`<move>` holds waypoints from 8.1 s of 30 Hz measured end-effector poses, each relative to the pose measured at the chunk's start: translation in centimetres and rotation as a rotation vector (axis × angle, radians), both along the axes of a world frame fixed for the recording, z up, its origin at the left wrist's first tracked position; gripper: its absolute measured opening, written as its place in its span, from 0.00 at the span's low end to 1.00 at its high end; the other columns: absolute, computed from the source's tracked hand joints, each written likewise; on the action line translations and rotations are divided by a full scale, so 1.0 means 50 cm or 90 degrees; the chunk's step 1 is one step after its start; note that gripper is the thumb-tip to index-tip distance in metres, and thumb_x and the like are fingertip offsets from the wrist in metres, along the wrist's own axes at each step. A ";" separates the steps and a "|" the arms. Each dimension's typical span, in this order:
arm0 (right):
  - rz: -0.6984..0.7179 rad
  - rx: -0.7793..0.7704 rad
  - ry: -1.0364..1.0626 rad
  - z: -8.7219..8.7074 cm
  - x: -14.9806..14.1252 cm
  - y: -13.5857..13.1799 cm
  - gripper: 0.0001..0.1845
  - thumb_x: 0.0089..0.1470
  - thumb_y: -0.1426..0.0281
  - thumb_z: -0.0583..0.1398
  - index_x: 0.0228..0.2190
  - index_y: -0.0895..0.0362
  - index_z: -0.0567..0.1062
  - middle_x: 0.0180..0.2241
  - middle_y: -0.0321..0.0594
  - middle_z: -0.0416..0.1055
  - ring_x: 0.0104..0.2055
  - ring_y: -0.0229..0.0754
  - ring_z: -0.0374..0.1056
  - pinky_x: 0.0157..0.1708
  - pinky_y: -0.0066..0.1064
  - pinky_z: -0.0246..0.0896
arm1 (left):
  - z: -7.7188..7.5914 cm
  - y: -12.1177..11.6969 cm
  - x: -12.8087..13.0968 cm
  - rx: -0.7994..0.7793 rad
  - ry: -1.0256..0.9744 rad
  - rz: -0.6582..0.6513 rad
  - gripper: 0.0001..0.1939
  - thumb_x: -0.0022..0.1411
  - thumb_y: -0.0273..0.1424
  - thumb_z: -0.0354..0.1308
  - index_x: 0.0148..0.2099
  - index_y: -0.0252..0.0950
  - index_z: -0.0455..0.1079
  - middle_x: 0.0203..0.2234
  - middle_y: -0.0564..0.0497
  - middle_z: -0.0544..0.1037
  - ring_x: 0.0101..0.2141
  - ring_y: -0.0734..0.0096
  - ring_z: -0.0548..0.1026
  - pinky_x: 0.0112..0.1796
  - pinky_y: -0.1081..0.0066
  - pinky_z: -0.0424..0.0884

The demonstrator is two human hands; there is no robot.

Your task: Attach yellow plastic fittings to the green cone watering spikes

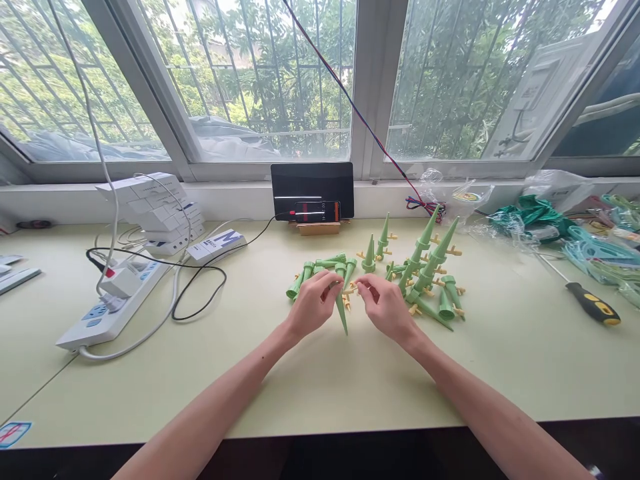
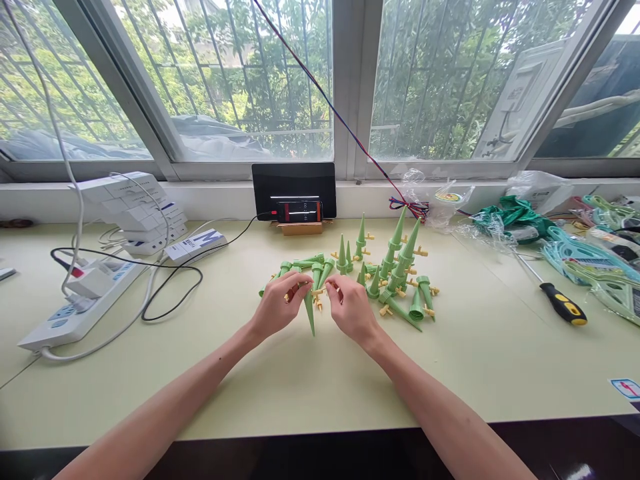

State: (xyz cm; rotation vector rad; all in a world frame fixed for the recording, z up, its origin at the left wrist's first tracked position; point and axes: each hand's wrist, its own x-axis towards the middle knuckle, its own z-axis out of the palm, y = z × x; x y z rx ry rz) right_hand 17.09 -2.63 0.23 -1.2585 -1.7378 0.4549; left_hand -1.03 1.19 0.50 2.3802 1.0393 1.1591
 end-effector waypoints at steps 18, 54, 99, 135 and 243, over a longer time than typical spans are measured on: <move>0.049 -0.030 0.027 0.003 -0.004 -0.004 0.12 0.63 0.64 0.54 0.33 0.56 0.73 0.25 0.37 0.69 0.23 0.37 0.60 0.25 0.29 0.57 | 0.002 -0.001 -0.001 -0.005 -0.012 0.004 0.10 0.68 0.33 0.50 0.37 0.38 0.70 0.28 0.52 0.70 0.23 0.76 0.62 0.27 0.73 0.63; 0.029 -0.014 0.031 -0.002 -0.004 -0.002 0.07 0.60 0.68 0.57 0.33 0.57 0.74 0.26 0.36 0.70 0.23 0.36 0.59 0.25 0.29 0.56 | 0.001 0.013 -0.006 -0.316 -0.140 -0.089 0.13 0.60 0.39 0.61 0.44 0.40 0.68 0.41 0.49 0.71 0.35 0.73 0.72 0.31 0.74 0.72; 0.039 -0.022 0.010 -0.001 -0.003 -0.001 0.21 0.65 0.61 0.53 0.23 0.57 0.68 0.20 0.32 0.58 0.23 0.34 0.52 0.25 0.28 0.48 | 0.014 -0.005 0.005 -0.513 -0.262 -0.124 0.22 0.52 0.43 0.67 0.45 0.40 0.65 0.27 0.56 0.70 0.19 0.82 0.62 0.19 0.76 0.59; 0.063 -0.040 0.035 0.002 -0.004 -0.007 0.12 0.62 0.61 0.55 0.35 0.56 0.71 0.22 0.34 0.65 0.23 0.37 0.57 0.25 0.29 0.54 | 0.016 -0.007 0.005 -0.508 -0.255 -0.115 0.23 0.52 0.44 0.67 0.44 0.39 0.65 0.27 0.55 0.69 0.19 0.81 0.62 0.20 0.76 0.59; 0.074 -0.072 0.043 -0.006 0.000 -0.003 0.12 0.63 0.62 0.52 0.31 0.56 0.68 0.23 0.33 0.64 0.23 0.36 0.56 0.25 0.28 0.51 | 0.011 -0.008 0.010 -0.526 -0.284 -0.079 0.22 0.52 0.42 0.68 0.44 0.40 0.65 0.27 0.57 0.68 0.19 0.82 0.62 0.19 0.77 0.58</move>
